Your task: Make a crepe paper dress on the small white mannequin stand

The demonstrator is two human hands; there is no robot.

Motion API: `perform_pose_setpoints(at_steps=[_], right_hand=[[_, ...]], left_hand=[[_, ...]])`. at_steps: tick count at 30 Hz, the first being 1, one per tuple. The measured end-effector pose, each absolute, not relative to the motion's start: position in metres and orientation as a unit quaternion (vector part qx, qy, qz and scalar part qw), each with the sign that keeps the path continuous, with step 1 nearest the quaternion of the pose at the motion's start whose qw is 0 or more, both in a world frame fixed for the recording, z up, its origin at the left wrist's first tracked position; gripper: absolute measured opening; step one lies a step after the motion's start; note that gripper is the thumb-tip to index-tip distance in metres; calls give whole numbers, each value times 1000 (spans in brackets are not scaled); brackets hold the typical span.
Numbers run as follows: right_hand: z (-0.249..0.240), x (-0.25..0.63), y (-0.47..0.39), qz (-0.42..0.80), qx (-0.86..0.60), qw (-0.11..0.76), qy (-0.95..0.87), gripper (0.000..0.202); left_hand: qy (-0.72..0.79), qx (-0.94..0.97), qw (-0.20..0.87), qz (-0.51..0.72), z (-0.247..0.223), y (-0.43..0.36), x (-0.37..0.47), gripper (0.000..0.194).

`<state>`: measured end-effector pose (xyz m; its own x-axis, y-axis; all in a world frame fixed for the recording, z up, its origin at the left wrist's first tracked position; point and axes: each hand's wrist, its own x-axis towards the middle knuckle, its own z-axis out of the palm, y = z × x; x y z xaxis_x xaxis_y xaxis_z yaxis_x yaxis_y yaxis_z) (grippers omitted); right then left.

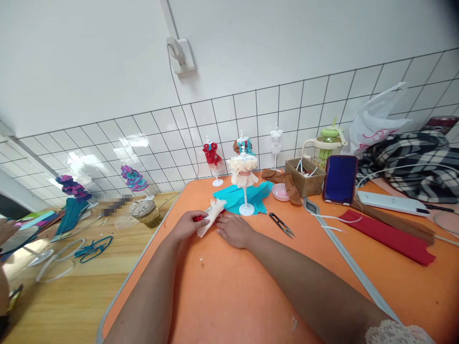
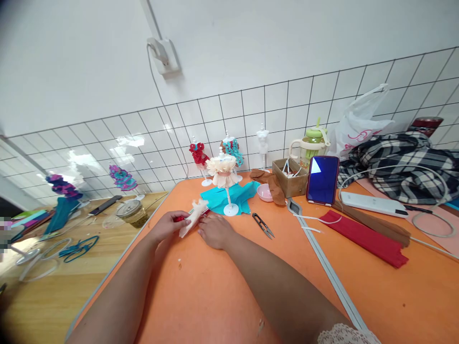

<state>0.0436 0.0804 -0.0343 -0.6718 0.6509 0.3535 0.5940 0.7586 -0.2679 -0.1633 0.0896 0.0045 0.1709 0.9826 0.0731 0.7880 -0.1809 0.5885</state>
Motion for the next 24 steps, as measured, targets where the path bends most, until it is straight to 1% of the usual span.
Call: perform_pose_setpoints(at_steps=[2,4,7,9,11,13,15,17,18,20,22,24], right_hand=[[-35,45,83,74,-341,224,-910,29],[-35,48,86,78,-333,228,-912,25],[-32,55,88,83,-330,245,-908,26],[-28,58,87,82,-351,280,-890,30],[-20,59,81,75,-367,325,-868,31],[-11,64,72,63,-359,349,-863,28],[-3,76,60,45,-342,334,-877,25],[2,98,48,28,-343,301,-889,22],[3,111,43,21,-357,287,-889,21],[2,141,36,26,-411,283,-866,20],[0,167,35,67,-470,296,-829,19],[-3,182,39,135,-512,303,-793,20]], left_hand=[[594,751,220,184,6,88,-163,39],[593,765,202,149,6,89,-163,30],[605,773,146,119,4,92,-162,19],[618,771,103,110,4,93,-164,16],[629,767,67,108,4,93,-166,18],[636,763,38,111,7,92,-168,22],[634,761,4,137,13,87,-167,29],[614,761,-17,210,20,81,-161,37],[593,760,-5,266,24,77,-155,40],[541,740,87,391,28,71,-136,43],[474,691,272,474,24,66,-108,46],[437,630,434,473,16,66,-74,45]])
